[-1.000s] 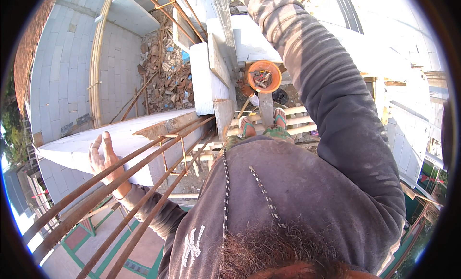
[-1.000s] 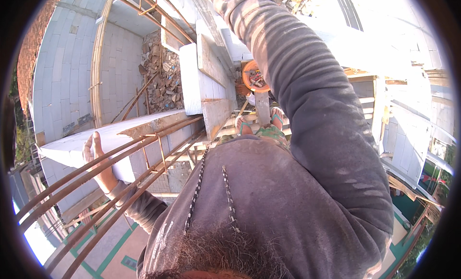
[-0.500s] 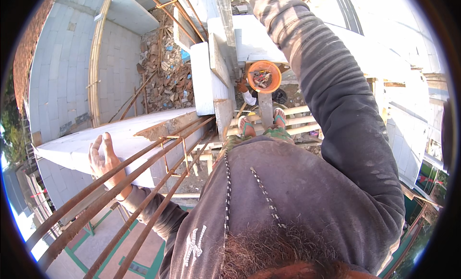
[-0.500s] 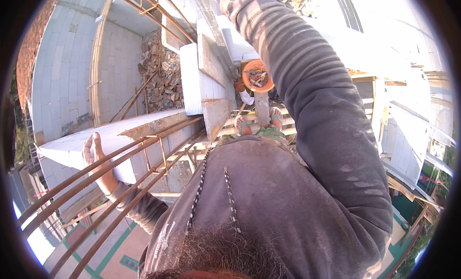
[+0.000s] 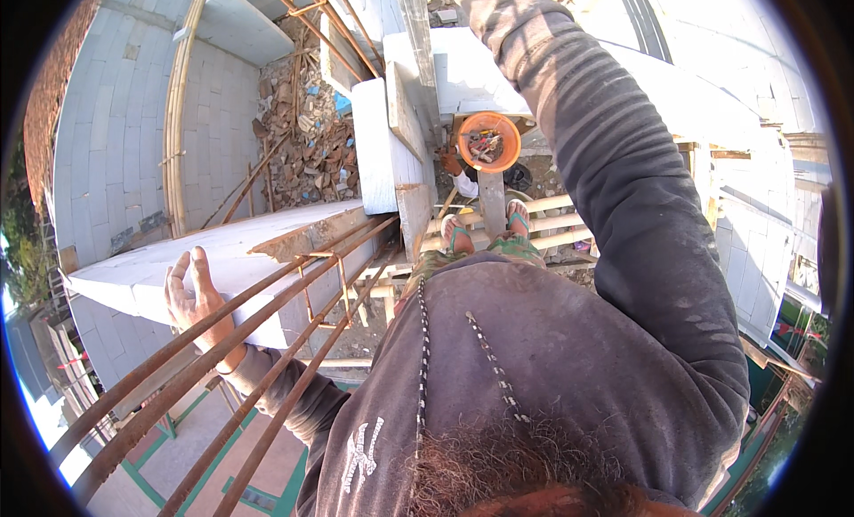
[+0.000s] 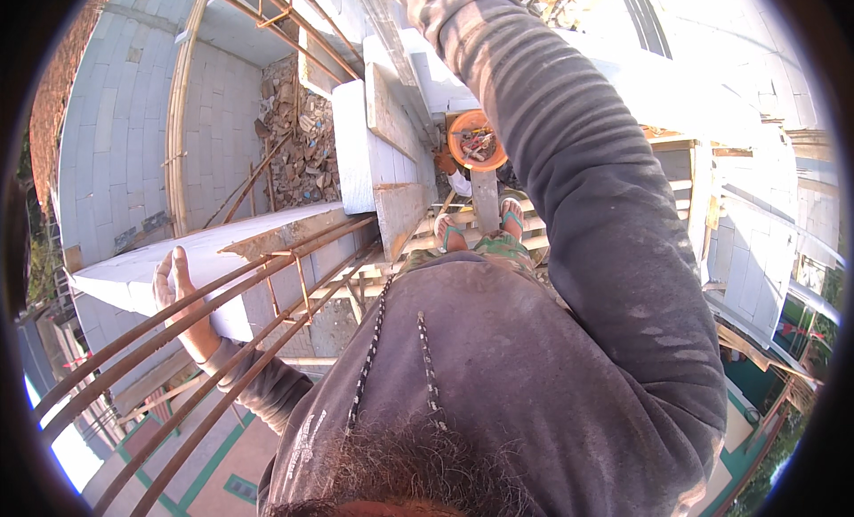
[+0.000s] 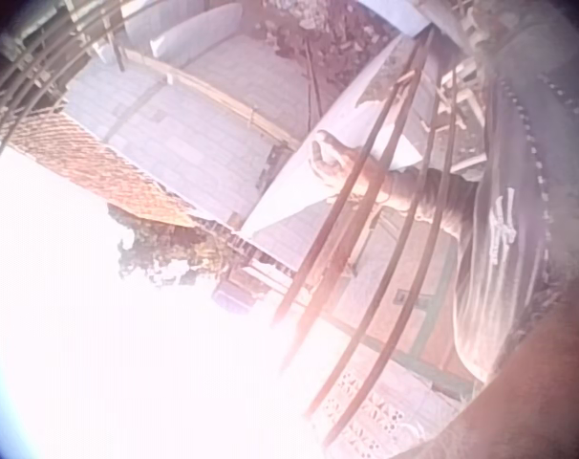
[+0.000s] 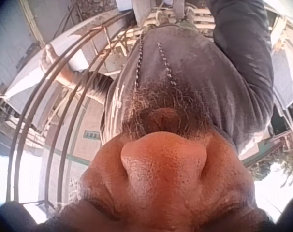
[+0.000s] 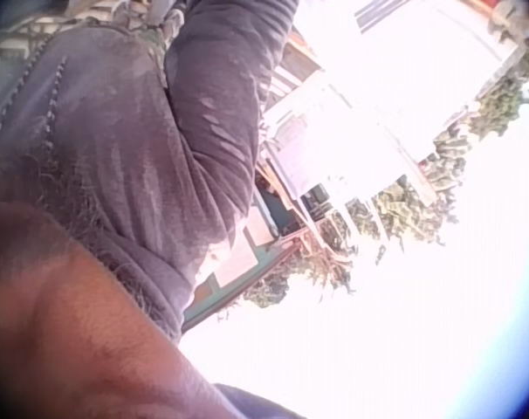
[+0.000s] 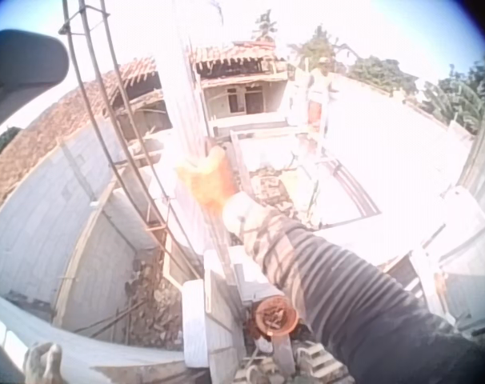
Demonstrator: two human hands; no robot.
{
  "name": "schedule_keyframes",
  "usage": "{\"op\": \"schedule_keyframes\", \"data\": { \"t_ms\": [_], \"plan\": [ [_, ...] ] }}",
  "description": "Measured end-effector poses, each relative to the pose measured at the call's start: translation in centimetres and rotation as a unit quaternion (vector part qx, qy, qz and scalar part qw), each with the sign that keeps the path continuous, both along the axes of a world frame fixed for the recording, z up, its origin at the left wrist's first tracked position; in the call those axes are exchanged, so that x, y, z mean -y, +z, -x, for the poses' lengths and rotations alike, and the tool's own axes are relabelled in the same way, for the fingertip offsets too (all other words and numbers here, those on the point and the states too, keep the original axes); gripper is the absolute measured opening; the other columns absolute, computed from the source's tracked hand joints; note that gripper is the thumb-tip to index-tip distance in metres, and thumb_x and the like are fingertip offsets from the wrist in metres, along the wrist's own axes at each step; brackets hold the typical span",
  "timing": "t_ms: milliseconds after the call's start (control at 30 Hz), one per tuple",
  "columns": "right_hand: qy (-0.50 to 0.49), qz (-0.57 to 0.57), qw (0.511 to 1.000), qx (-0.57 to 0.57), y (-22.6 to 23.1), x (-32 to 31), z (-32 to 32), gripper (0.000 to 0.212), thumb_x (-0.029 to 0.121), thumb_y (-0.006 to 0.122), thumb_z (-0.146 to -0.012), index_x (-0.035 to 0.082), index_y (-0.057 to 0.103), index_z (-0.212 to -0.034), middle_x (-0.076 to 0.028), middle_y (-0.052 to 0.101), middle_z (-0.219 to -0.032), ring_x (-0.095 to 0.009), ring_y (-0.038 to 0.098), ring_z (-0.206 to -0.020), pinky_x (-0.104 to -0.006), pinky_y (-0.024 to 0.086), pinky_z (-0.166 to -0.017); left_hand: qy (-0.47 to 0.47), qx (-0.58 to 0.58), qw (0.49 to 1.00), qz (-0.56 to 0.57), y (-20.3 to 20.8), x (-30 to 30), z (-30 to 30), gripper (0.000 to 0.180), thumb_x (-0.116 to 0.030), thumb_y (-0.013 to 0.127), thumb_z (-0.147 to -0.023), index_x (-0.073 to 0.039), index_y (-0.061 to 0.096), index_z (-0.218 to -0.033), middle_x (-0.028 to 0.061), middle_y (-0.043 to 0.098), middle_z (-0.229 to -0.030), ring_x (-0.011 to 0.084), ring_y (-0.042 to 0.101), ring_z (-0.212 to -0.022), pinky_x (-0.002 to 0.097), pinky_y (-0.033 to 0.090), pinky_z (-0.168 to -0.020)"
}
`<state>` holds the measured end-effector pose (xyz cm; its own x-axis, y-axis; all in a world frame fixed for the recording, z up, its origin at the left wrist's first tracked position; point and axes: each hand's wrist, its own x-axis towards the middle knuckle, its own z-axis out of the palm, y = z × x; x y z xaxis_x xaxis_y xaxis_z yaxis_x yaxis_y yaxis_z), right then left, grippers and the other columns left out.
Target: The person secures wooden boards to concrete wall forms using a hammer and nails while standing on scaffolding.
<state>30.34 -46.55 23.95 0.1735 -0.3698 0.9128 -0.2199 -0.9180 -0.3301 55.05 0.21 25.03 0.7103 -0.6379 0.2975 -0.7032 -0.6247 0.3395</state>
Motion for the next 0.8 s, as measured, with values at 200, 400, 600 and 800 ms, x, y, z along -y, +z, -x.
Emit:
{"op": "schedule_keyframes", "data": {
  "t_ms": [200,400,600,800],
  "plan": [
    [-0.049,0.109,0.993,0.003,-0.7,1.0,-0.2,0.009,0.020,0.072,-0.088,0.014,0.076,-0.091,-0.014,0.069,-0.077,-0.037,0.065,-0.067,-0.0478,0.051,-0.061,0.034,-0.023,0.999,0.030,0.0,0.3,0.4,0.053,-0.056,0.069,-0.093,-0.007,0.077,-0.112,0.0207,0.066,-0.129,0.0345,0.053,-0.133,0.0501,0.040,-0.112],
    [-0.092,0.097,0.989,-0.055,-0.2,0.0,0.0,0.012,0.020,0.072,-0.089,0.010,0.078,-0.093,-0.016,0.071,-0.078,-0.035,0.068,-0.069,-0.0448,0.052,-0.062,0.001,-0.011,1.000,0.022,-0.2,0.1,0.0,0.053,-0.054,0.070,-0.093,-0.006,0.077,-0.111,0.0198,0.067,-0.128,0.0349,0.052,-0.134,0.0507,0.039,-0.112],
    [0.088,-0.125,0.986,0.063,0.1,-0.9,0.0,0.016,0.022,0.072,-0.090,0.007,0.078,-0.091,-0.017,0.071,-0.076,-0.035,0.069,-0.068,-0.0422,0.052,-0.062,-0.002,-0.014,1.000,0.019,-0.5,-0.1,-0.4,0.052,-0.053,0.071,-0.093,-0.004,0.077,-0.112,0.0200,0.067,-0.127,0.0345,0.051,-0.134,0.0506,0.039,-0.112],
    [0.008,-0.022,1.000,0.009,-0.1,-0.4,0.2,0.015,0.021,0.073,-0.089,0.007,0.077,-0.091,-0.016,0.070,-0.073,-0.034,0.067,-0.065,-0.0414,0.052,-0.060,-0.016,-0.007,1.000,0.019,-0.8,-0.3,-0.8,0.055,-0.055,0.070,-0.092,-0.005,0.077,-0.112,0.0206,0.066,-0.129,0.0353,0.051,-0.134,0.0511,0.037,-0.113]
  ]
}}
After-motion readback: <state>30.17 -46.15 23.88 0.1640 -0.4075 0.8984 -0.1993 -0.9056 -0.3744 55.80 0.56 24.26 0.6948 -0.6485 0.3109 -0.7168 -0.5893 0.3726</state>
